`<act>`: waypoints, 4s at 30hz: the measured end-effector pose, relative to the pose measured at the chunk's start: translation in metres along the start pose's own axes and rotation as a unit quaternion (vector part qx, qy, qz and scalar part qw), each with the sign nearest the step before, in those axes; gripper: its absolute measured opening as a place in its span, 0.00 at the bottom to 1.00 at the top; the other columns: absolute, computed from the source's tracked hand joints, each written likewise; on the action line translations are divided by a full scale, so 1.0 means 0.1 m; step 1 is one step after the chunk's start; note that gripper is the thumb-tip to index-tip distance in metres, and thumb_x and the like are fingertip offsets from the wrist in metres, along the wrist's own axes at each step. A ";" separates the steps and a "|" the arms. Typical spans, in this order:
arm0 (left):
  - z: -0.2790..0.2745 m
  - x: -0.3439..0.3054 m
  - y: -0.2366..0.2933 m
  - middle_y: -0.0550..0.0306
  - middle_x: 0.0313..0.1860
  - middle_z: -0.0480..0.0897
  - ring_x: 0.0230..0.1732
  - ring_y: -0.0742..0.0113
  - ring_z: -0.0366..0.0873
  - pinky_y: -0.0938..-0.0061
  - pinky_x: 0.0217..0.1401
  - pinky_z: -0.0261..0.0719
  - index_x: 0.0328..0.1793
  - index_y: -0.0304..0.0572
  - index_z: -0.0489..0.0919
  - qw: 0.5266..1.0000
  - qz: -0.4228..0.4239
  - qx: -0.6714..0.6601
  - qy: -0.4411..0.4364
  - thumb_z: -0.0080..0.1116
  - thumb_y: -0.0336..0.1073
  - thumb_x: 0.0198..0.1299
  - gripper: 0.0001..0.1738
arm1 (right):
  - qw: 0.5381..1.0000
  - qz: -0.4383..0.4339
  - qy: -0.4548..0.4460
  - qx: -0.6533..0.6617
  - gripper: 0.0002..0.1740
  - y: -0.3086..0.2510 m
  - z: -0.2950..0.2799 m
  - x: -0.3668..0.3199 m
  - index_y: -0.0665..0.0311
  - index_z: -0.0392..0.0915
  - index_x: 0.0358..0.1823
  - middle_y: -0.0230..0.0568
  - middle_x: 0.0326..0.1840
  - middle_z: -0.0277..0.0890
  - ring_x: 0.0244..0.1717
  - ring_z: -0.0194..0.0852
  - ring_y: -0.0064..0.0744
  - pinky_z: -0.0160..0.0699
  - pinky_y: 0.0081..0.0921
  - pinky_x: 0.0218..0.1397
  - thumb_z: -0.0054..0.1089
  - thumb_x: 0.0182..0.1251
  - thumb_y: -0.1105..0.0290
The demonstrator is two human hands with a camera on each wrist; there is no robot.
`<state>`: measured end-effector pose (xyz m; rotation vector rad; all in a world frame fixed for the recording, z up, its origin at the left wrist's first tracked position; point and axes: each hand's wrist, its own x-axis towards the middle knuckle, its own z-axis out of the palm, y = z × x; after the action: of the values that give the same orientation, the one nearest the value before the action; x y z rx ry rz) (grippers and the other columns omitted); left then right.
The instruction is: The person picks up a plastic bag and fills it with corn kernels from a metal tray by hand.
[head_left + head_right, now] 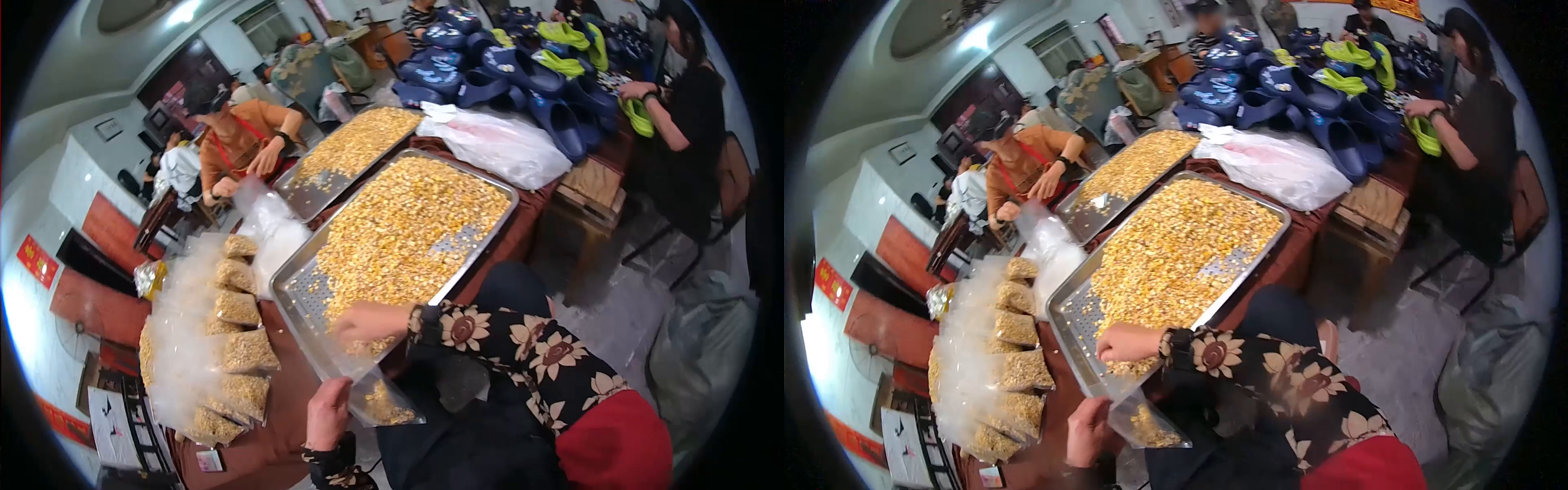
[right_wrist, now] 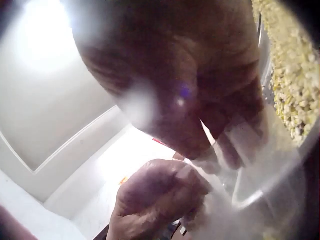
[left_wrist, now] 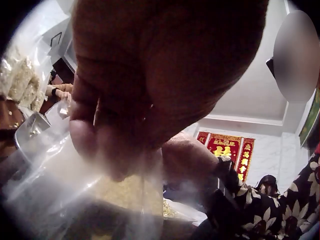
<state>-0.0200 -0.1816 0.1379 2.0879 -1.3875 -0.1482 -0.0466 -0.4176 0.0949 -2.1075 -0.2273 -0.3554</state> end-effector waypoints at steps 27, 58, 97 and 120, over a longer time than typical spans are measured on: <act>0.05 -0.02 0.08 0.42 0.34 0.79 0.37 0.42 0.78 0.62 0.40 0.76 0.43 0.34 0.79 0.999 0.035 -0.001 0.002 0.53 0.22 0.56 0.09 | 0.959 0.019 0.206 -0.193 0.08 1.01 0.00 0.00 0.68 0.77 0.22 0.58 0.26 0.75 0.32 0.76 0.58 0.75 0.47 0.36 0.54 0.47 0.70; 0.14 0.05 0.14 0.36 0.46 0.82 0.47 0.48 0.79 0.65 0.55 0.74 0.51 0.29 0.78 0.997 0.069 -0.018 0.001 0.53 0.24 0.64 0.11 | 0.989 -0.136 -0.063 -0.004 0.08 0.40 0.77 0.14 0.66 0.83 0.25 0.47 0.24 0.80 0.26 0.79 0.43 0.73 0.36 0.30 0.62 0.47 0.68; 0.12 -0.02 0.03 0.43 0.33 0.77 0.36 0.42 0.77 0.61 0.37 0.75 0.46 0.40 0.78 1.000 0.007 -0.010 0.001 0.57 0.27 0.60 0.08 | 0.954 0.061 0.127 -0.265 0.06 0.63 -0.02 -0.16 0.65 0.78 0.28 0.51 0.33 0.76 0.43 0.77 0.53 0.77 0.44 0.44 0.51 0.55 0.73; 0.09 0.02 0.05 0.37 0.39 0.81 0.41 0.43 0.80 0.61 0.47 0.77 0.48 0.34 0.80 0.998 0.058 0.019 -0.021 0.55 0.28 0.63 0.09 | 0.984 -0.003 -0.057 0.166 0.08 0.04 0.23 0.04 0.64 0.84 0.30 0.37 0.26 0.82 0.27 0.79 0.28 0.74 0.29 0.29 0.60 0.48 0.73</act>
<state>-0.0270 -0.1891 0.1338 2.0397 -1.5439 -0.1198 -0.0384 -0.4001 0.0817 -1.7982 -0.3363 -0.1847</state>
